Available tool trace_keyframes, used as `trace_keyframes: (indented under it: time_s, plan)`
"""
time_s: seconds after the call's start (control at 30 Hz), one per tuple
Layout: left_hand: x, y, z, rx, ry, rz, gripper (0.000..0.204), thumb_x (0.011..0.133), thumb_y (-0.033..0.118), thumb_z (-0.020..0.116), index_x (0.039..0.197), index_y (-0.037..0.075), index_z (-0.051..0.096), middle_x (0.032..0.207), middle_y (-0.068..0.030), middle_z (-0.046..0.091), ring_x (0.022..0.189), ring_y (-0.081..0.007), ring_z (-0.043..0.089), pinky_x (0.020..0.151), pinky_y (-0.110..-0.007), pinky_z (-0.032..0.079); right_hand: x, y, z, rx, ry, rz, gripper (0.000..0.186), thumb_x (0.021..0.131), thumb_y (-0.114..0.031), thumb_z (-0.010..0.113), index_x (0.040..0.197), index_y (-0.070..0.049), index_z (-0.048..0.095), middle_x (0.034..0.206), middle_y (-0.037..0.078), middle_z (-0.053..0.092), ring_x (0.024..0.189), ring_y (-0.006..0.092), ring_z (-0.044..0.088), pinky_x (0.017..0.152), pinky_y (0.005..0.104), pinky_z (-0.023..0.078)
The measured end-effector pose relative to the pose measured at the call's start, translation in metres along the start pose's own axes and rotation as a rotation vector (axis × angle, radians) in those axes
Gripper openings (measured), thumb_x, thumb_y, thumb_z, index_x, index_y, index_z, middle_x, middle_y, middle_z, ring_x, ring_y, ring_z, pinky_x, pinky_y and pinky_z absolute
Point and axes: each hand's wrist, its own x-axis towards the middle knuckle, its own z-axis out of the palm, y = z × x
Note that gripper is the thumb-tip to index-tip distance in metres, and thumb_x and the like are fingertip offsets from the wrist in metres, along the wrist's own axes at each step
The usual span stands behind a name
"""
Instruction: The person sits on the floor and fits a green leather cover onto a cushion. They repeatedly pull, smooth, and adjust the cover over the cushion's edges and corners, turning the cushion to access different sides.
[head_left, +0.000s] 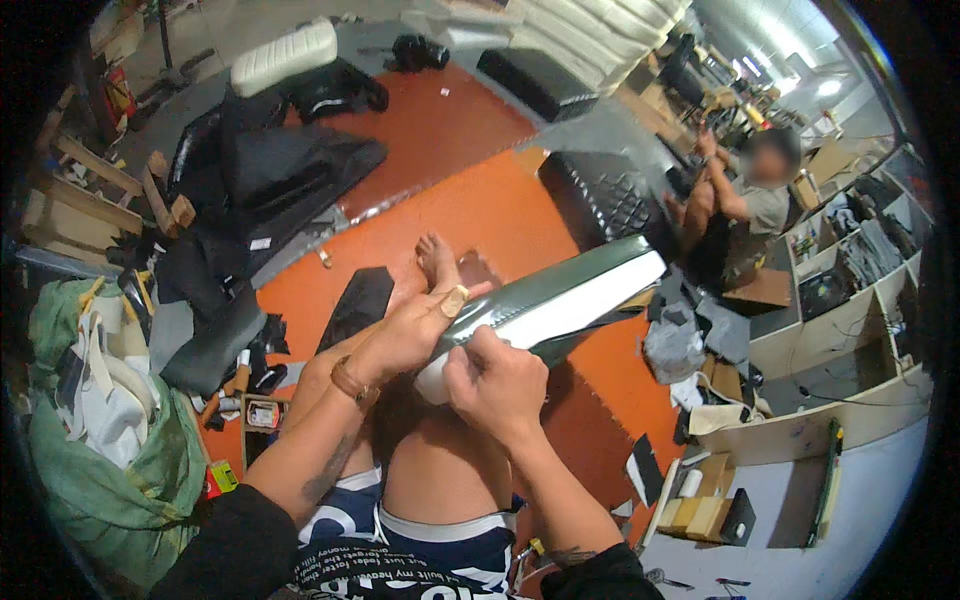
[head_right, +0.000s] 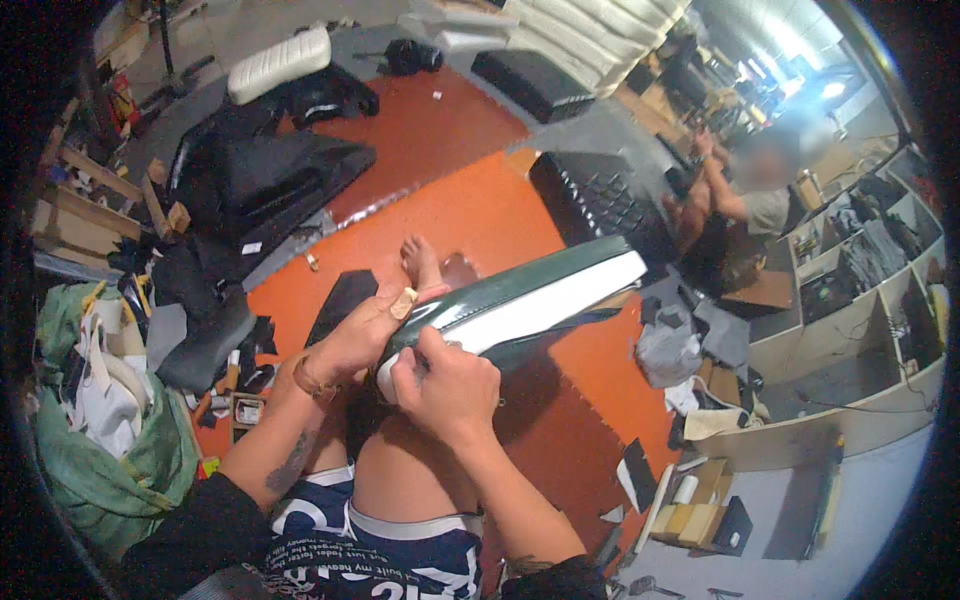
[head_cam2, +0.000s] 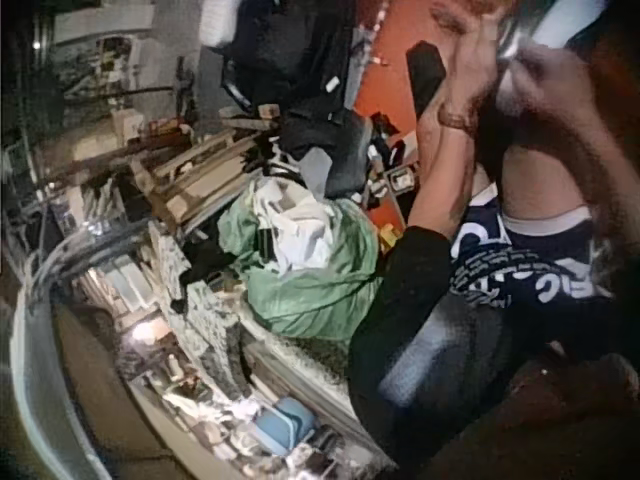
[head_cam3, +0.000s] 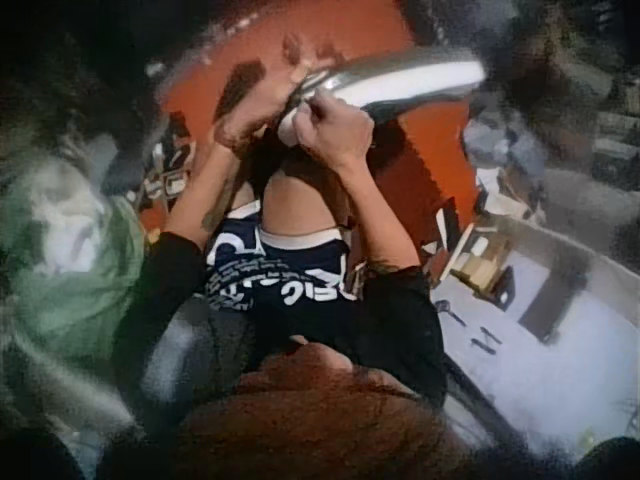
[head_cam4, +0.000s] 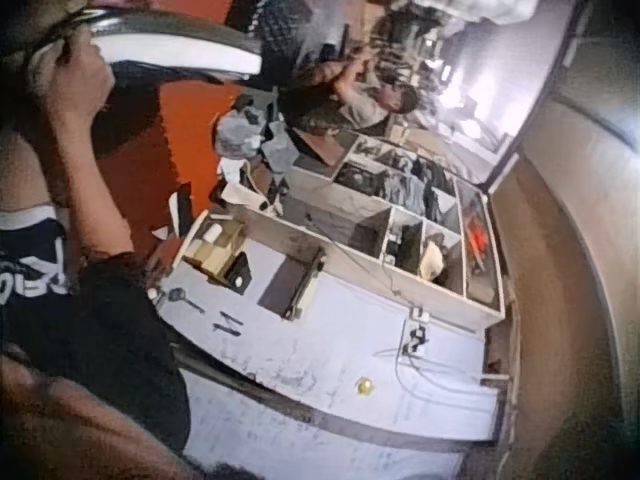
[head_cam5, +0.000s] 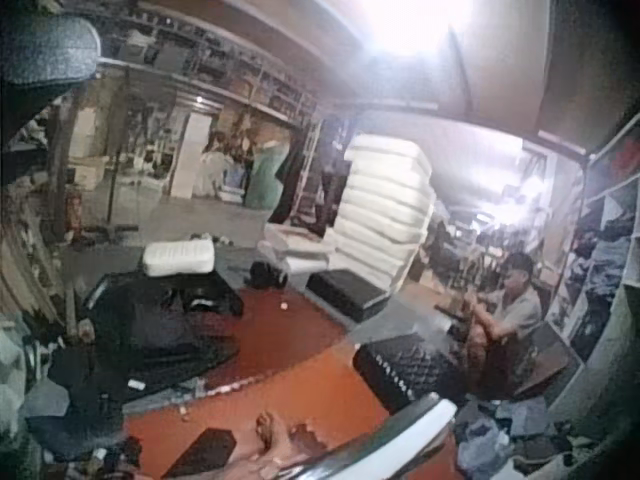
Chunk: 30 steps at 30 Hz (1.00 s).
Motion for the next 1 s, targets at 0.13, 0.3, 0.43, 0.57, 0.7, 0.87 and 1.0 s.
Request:
trace_keyframes:
  time_s: [0.13, 0.3, 0.43, 0.57, 0.7, 0.87, 1.0]
  plan:
    - [-0.019, 0.009, 0.008, 0.116, 0.051, -0.052, 0.060, 0.118, 0.040, 0.035, 0.152, -0.005, 0.054, 0.143, -0.0160, 0.065, 0.131, -0.0189, 0.059, 0.115, -0.035, 0.045, -0.011, 0.022, 0.014, 0.204, 0.080, -0.144, 0.024, 0.081, -0.016, 0.076, 0.071, -0.007, 0.056, 0.060, 0.014, 0.059, 0.052, 0.0345, 0.062, 0.052, 0.0407, 0.048]
    - [-0.027, 0.016, 0.031, 0.372, 0.238, 0.194, 0.053, 0.116, 0.033, 0.042, 0.141, -0.008, 0.064, 0.139, -0.0246, 0.068, 0.131, -0.0298, 0.066, 0.114, -0.038, 0.048, -0.013, 0.041, 0.022, 0.385, 0.156, -0.330, 0.021, 0.077, -0.012, 0.077, 0.070, -0.007, 0.058, 0.056, 0.010, 0.054, 0.046, 0.0279, 0.057, 0.048, 0.0379, 0.046]
    - [-0.030, 0.007, 0.043, 0.478, 0.282, 0.319, 0.040, 0.109, 0.026, 0.057, 0.131, -0.004, 0.073, 0.136, -0.0260, 0.070, 0.127, -0.0391, 0.069, 0.107, -0.042, 0.054, -0.014, 0.054, 0.024, 0.417, 0.204, -0.416, 0.024, 0.077, -0.016, 0.077, 0.068, -0.010, 0.056, 0.056, 0.008, 0.055, 0.045, 0.0260, 0.057, 0.046, 0.0378, 0.045]
    - [-0.032, -0.002, 0.050, 0.509, 0.296, 0.408, 0.038, 0.109, 0.026, 0.056, 0.126, -0.001, 0.076, 0.135, -0.0252, 0.070, 0.125, -0.0415, 0.069, 0.109, -0.046, 0.053, -0.019, 0.067, 0.020, 0.454, 0.213, -0.459, 0.025, 0.079, -0.018, 0.078, 0.068, -0.009, 0.057, 0.059, 0.008, 0.058, 0.047, 0.0258, 0.060, 0.047, 0.0370, 0.047]
    - [-0.038, 0.000, 0.057, 0.609, 0.262, 0.498, 0.040, 0.109, 0.027, 0.052, 0.122, -0.001, 0.077, 0.132, -0.0236, 0.072, 0.125, -0.0415, 0.069, 0.113, -0.046, 0.051, -0.023, 0.075, 0.016, 0.446, 0.185, -0.477, 0.028, 0.081, -0.021, 0.078, 0.067, -0.009, 0.057, 0.058, 0.008, 0.058, 0.047, 0.0258, 0.061, 0.047, 0.0373, 0.048]
    - [-0.040, 0.016, 0.028, -0.171, 0.112, 0.112, 0.060, 0.112, 0.042, 0.035, 0.155, 0.002, 0.050, 0.155, -0.0197, 0.055, 0.145, -0.0352, 0.052, 0.124, -0.047, 0.038, -0.023, 0.076, 0.013, 0.516, 0.221, -0.508, 0.025, 0.082, -0.018, 0.077, 0.069, -0.009, 0.058, 0.061, 0.009, 0.059, 0.047, 0.0255, 0.058, 0.049, 0.0363, 0.047]
    - [0.015, 0.008, -0.014, -0.655, 0.214, -0.193, 0.066, 0.118, 0.048, 0.025, 0.166, 0.004, 0.035, 0.166, -0.0163, 0.044, 0.155, -0.0322, 0.038, 0.128, -0.045, 0.033, -0.022, 0.077, 0.014, 0.488, 0.190, -0.519, 0.022, 0.083, -0.017, 0.074, 0.070, -0.008, 0.058, 0.059, 0.007, 0.056, 0.047, 0.0255, 0.056, 0.050, 0.0343, 0.043]
